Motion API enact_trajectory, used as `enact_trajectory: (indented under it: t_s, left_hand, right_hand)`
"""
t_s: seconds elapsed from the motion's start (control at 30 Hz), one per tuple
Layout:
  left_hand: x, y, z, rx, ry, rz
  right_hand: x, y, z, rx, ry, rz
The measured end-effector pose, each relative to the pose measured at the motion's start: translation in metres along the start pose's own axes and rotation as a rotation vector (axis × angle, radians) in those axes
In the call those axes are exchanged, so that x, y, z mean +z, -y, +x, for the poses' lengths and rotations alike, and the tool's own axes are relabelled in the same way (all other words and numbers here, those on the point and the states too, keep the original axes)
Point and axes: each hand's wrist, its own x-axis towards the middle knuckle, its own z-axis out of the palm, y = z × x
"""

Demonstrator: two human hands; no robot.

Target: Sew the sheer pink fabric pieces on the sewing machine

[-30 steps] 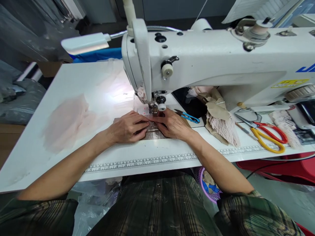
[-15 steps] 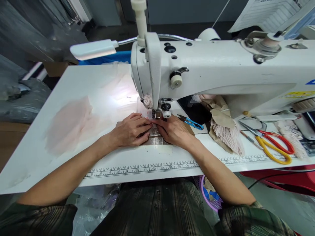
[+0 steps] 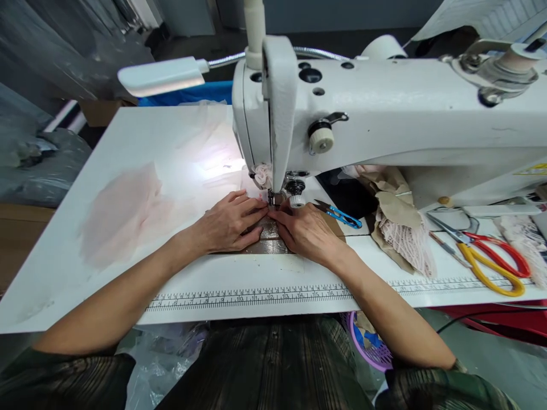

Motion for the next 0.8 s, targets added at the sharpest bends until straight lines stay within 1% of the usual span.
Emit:
enact_trajectory:
  t_s: [0.2, 0.4, 0.6, 0.7, 0.8]
  left_hand:
    - [0.0018, 0.0061, 0.0009, -0.013, -0.01, -0.026]
    - [0.0018, 0.01, 0.0014, -0.033, 0.013, -0.059]
    - [0.0022, 0.0105, 0.0015, -0.039, 0.025, -0.058]
    - [0.0034, 0.0099, 0.0025, -0.042, 0.025, -0.038]
    - [0.0045, 0.0098, 0.0042, -0.047, 0.028, -0.018]
  right_hand:
    - [0.0005, 0.0019, 0.0045, 0.037, 0.039, -0.059]
    - [0.0001, 0.0051, 0.0076, 0.098, 0.073, -0.068]
    - [0.0026, 0.0057, 0.0085, 0.116, 0.06, -0.072]
    - [0.0006, 0.0043, 0.0046, 0.152, 0.042, -0.026]
    - [-0.0047, -0.0001, -0.0002, 0.191, 0.019, 0.143]
